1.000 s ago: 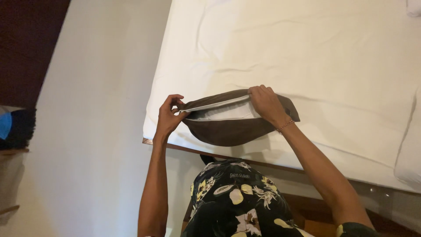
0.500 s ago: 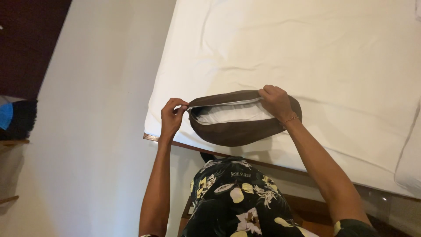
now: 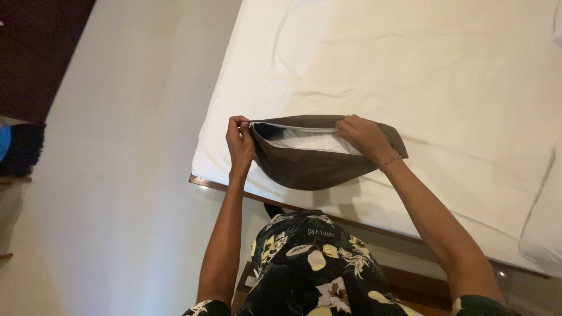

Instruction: The person inserts a white pillow into a brown pillowcase on a bed. They align the pillow with the case opening, push it inside, and then zip the case closed. Finally, they smooth the pillowcase and place the finished pillow on the bed.

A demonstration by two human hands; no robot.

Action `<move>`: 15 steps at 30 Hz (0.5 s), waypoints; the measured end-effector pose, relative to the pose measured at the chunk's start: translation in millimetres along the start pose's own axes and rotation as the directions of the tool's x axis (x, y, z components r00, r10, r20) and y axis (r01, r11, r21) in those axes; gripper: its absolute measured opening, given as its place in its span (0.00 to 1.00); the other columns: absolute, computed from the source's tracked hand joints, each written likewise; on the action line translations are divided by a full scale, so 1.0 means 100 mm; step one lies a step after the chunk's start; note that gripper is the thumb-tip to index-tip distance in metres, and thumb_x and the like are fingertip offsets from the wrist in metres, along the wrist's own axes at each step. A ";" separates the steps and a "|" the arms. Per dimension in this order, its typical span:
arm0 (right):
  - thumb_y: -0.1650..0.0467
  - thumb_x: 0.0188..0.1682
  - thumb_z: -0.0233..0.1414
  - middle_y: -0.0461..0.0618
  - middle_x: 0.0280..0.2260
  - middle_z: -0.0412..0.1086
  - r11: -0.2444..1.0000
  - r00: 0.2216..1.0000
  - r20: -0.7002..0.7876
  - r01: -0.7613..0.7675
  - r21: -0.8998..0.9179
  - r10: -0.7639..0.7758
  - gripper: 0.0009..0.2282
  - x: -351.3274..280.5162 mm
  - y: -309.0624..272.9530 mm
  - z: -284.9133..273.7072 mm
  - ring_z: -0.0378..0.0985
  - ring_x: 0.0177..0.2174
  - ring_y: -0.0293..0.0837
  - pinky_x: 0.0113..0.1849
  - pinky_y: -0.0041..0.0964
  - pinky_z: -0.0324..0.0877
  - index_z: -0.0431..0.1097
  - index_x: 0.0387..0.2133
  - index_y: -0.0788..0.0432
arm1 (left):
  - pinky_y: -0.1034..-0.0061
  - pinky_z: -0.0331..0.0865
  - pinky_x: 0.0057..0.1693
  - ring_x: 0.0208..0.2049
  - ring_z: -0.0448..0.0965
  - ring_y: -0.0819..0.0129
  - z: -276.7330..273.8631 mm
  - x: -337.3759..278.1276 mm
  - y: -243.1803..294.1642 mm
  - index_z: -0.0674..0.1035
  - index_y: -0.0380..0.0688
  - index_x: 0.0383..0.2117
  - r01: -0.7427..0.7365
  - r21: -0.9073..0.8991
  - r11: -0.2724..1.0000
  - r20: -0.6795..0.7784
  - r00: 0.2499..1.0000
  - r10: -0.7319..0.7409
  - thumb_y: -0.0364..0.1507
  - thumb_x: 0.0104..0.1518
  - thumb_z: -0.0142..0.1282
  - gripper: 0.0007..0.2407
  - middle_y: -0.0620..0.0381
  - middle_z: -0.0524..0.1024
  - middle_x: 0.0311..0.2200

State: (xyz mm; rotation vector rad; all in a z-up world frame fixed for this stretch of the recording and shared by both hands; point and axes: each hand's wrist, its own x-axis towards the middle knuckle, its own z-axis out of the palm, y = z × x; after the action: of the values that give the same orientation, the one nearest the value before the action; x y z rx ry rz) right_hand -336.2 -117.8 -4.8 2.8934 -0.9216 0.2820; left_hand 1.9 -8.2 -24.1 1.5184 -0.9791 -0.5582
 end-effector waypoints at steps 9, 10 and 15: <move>0.62 0.49 0.55 0.47 0.32 0.62 0.964 0.993 -0.117 0.011 0.265 0.021 0.09 0.73 -1.08 -0.15 0.70 0.35 0.51 0.37 0.45 0.66 0.67 0.35 0.52 | 0.72 0.70 0.44 0.35 0.77 0.65 0.02 0.05 -0.06 0.75 0.47 0.35 -0.068 -0.003 0.998 0.016 0.998 0.068 0.24 0.67 0.49 0.03 0.59 0.76 0.30; 0.62 0.49 0.55 0.47 0.32 0.62 0.964 0.993 -0.118 0.011 0.266 0.021 0.09 0.88 -1.22 -0.13 0.70 0.35 0.51 0.37 0.45 0.66 0.67 0.35 0.52 | 0.72 0.70 0.44 0.35 0.77 0.65 0.01 0.07 -0.08 0.75 0.47 0.35 -0.069 -0.002 0.998 0.017 0.997 0.069 0.24 0.67 0.49 0.03 0.59 0.76 0.30; 0.63 0.52 0.57 0.48 0.26 0.68 0.899 0.961 -0.206 -0.079 0.430 0.183 0.10 1.43 -1.66 0.17 0.78 0.30 0.49 0.36 0.39 0.74 0.67 0.32 0.54 | 0.67 0.73 0.44 0.34 0.79 0.59 -0.14 0.18 -0.10 0.78 0.41 0.33 -0.049 -0.004 0.999 0.153 0.987 0.049 0.23 0.66 0.52 0.04 0.51 0.78 0.28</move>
State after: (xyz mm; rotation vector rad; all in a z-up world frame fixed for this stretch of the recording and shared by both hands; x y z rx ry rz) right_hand -122.5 -65.5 2.5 3.0647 -1.1331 0.9328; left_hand 25.5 -15.9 -27.9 1.4634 -1.1305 -0.6471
